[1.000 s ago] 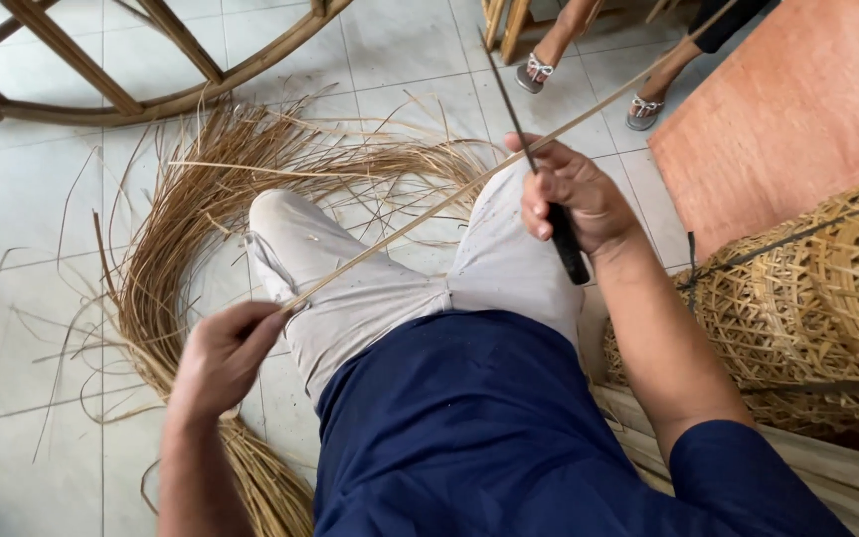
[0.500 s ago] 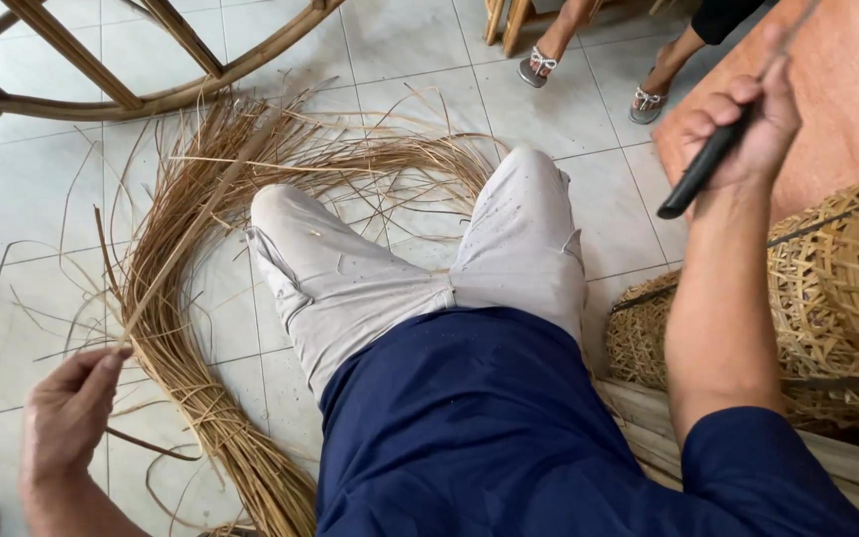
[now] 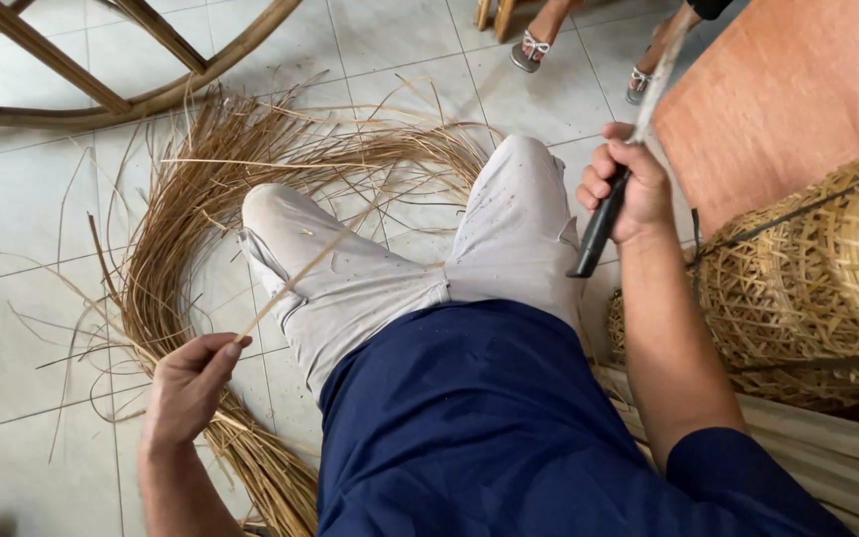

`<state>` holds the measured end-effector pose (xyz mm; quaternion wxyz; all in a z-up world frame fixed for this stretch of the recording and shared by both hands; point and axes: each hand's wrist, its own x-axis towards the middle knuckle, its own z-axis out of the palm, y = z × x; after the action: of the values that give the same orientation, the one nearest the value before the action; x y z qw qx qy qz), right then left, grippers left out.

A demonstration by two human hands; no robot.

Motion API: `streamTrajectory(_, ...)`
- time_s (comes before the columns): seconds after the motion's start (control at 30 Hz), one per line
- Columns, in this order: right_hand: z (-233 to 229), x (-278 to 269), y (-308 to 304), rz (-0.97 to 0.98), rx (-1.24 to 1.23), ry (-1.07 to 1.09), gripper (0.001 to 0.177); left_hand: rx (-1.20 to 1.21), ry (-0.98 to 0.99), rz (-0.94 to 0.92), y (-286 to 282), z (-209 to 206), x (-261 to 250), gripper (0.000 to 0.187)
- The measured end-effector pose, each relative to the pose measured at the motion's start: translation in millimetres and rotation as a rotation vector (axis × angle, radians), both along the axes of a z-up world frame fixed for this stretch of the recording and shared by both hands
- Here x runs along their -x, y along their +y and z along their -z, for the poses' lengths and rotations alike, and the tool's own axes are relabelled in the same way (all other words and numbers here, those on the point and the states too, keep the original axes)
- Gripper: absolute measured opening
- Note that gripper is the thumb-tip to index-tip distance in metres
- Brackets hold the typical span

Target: Using a hand knife to strip and thin long strands of natural fiber for weaving

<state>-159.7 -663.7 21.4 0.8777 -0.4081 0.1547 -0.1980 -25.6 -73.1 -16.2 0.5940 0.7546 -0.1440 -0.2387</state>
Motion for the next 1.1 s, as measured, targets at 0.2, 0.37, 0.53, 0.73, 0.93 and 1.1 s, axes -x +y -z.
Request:
streamTrajectory(0.2, 2.7, -14.6, 13.6, 0.067, -0.077, 0.124, 0.045, 0.017, 0.055, 0.107, -1.4, -5.7, 7.3, 0.023)
streamTrajectory(0.37, 6.2, -22.7, 1.9, 0.043, -0.141, 0.066, 0.057, -0.094, 0.094, 0.116, 8.8, -10.1, 7.3, 0.024)
streamTrajectory(0.53, -10.5, -15.7, -0.6, -0.023, -0.127, -0.044, 0.040, -0.117, 0.124, 0.020, 27.4, -6.6, 5.0, 0.025)
streamTrajectory(0.73, -15.4, -6.0, -10.6, -0.056, -0.079, -0.059, 0.043, -0.230, 0.142, -0.071, 34.6, -14.8, 1.7, 0.026)
streamTrajectory(0.93, -19.5, -3.5, -8.3, -0.047, -0.013, -0.052, 0.026, -0.266, 0.100, -0.050, 41.1, -10.2, 0.0, 0.025)
streamTrajectory(1.1, -20.0, -5.7, -15.8, 0.031, 0.016, -0.012, 0.021, -0.343, 0.128, -0.068, 33.1, -18.3, 3.4, 0.024)
